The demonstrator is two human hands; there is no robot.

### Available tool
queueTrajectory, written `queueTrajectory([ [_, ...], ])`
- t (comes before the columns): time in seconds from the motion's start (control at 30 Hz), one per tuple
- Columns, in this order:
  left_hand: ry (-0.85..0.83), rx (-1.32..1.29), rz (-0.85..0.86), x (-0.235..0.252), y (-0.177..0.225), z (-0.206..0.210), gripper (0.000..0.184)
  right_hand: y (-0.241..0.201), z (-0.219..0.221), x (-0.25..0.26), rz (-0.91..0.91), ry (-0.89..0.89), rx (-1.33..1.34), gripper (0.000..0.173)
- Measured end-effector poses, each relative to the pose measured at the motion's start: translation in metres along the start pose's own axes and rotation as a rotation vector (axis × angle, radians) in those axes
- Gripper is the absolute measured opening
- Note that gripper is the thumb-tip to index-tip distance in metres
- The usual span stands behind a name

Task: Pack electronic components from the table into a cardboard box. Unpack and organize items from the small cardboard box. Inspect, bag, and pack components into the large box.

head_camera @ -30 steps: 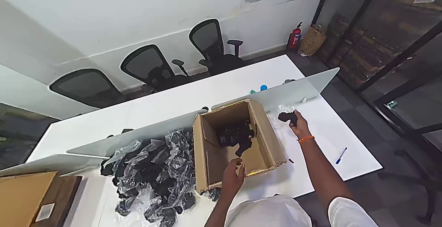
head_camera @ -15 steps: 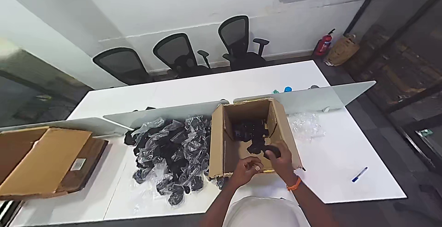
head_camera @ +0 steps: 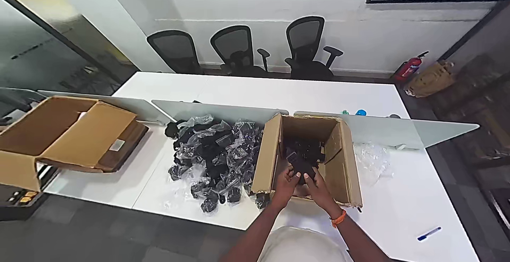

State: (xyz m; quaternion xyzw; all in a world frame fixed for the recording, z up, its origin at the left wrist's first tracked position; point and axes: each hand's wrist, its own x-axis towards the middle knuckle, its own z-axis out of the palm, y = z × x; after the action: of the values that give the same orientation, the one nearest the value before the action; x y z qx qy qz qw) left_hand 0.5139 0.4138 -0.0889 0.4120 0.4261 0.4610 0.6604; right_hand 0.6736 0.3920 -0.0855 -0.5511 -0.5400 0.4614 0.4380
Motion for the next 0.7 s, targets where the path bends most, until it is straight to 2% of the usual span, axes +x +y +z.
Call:
queueTrajectory([
  [0.13,-0.045,-0.042,0.015,0.002,-0.004,-0.006,0.038,0.001,-0.016,0.007,-0.043,-0.069,-0.306,0.057],
  [0.2,-0.087,-0.057,0.036,0.003,-0.004,-0.007,0.037,0.006,-0.022,0.008,-0.089,-0.071,-0.315,0.052],
  [0.27,-0.171,-0.093,0.092,0.003,-0.006,-0.011,0.035,0.012,-0.025,0.005,-0.178,-0.034,-0.335,0.040],
  [0.3,-0.236,-0.116,0.132,0.002,-0.008,-0.014,0.033,0.014,-0.026,0.002,-0.220,0.005,-0.339,0.031],
  [0.37,-0.401,-0.107,0.223,0.004,-0.009,-0.020,0.027,0.017,-0.027,-0.002,-0.300,0.086,-0.322,0.027],
  [0.43,-0.488,-0.175,0.159,0.002,-0.009,-0.023,0.033,0.017,-0.027,-0.007,-0.350,0.130,-0.298,0.024],
  [0.53,-0.420,-0.225,-0.001,-0.002,-0.002,-0.019,0.036,0.019,-0.026,-0.012,-0.426,0.101,-0.299,0.020],
  [0.6,-0.416,-0.125,-0.019,-0.001,0.001,-0.017,0.051,0.022,-0.025,-0.013,-0.460,0.074,-0.318,0.018],
  [0.7,-0.369,-0.020,-0.014,0.000,0.002,-0.012,0.044,0.023,-0.025,-0.013,-0.458,0.050,-0.337,0.018],
])
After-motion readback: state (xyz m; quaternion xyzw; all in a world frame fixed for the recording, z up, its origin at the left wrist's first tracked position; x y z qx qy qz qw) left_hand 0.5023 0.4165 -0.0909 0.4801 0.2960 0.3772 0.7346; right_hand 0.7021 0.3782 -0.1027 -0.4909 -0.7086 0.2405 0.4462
